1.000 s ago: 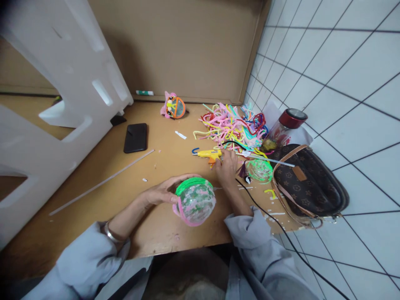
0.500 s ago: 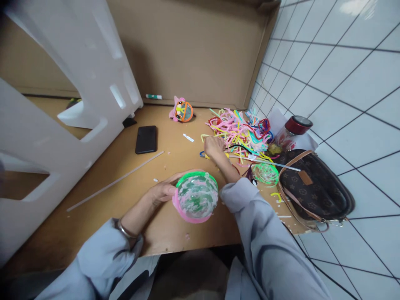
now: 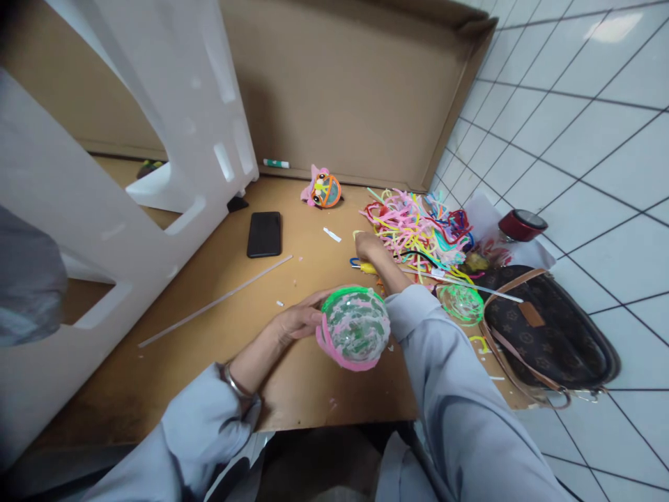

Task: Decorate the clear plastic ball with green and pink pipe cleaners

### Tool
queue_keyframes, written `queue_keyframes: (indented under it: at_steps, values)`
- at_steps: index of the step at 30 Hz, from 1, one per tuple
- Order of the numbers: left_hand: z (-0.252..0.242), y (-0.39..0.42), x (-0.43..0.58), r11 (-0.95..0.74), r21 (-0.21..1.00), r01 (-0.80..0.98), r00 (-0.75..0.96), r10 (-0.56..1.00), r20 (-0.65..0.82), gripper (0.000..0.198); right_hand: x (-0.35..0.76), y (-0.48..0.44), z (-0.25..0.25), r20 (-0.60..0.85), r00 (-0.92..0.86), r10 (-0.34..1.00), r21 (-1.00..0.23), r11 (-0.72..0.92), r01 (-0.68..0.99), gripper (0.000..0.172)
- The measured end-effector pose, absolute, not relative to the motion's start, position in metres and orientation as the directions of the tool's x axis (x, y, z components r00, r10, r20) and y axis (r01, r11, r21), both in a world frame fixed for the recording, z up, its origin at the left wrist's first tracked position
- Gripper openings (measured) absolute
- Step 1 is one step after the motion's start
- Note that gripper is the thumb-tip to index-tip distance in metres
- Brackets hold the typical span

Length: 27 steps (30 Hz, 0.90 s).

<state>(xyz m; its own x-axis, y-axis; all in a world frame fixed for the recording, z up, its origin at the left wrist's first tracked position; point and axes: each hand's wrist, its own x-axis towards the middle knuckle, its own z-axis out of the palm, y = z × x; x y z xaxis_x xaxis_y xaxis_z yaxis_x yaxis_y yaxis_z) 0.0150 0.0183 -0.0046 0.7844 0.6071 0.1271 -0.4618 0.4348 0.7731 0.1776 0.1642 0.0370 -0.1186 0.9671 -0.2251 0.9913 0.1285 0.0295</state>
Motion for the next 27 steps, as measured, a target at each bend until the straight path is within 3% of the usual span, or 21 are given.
queue_keyframes:
  at_steps: [5,9,12,16,20,22,24,27]
  values:
    - [-0.002,0.018,0.015,0.422,0.780,-0.463,0.775,0.620,0.124,0.089,0.178,0.160,0.039,-0.197,-0.123,0.973,-0.014,0.123,0.992,0.029]
    - [-0.002,0.018,0.013,0.425,0.781,-0.457,0.771,0.628,0.110,0.088,0.181,0.147,0.053,-0.073,-0.101,0.992,-0.059,0.097,0.994,0.026]
    - [0.000,0.017,0.012,0.418,0.791,-0.447,0.767,0.634,0.098,0.090,0.186,0.124,0.062,0.047,-0.067,0.997,-0.090,0.072,0.993,0.031]
    - [0.001,0.019,0.009,0.381,0.811,-0.445,0.734,0.674,0.086,0.092,0.208,0.084,0.062,0.283,0.014,0.959,-0.206,0.046,0.978,0.026]
    - [-0.009,0.028,0.007,0.332,0.819,-0.467,0.657,0.751,0.070,0.090,0.246,0.051,0.057,0.550,0.210,0.808,-0.216,-0.105,0.971,0.034]
    - [-0.014,0.033,0.007,0.315,0.825,-0.469,0.616,0.786,0.050,0.085,0.260,0.042,0.056,0.609,0.228,0.759,-0.187,-0.142,0.972,0.036]
    - [-0.017,0.036,0.007,0.298,0.830,-0.471,0.578,0.815,0.035,0.080,0.263,0.037,0.054,0.621,0.225,0.751,-0.207,-0.120,0.971,0.028]
    - [-0.014,0.039,0.003,0.292,0.850,-0.438,0.539,0.842,-0.011,0.072,0.249,0.034,0.049,0.627,0.270,0.730,-0.338,-0.058,0.939,0.014]
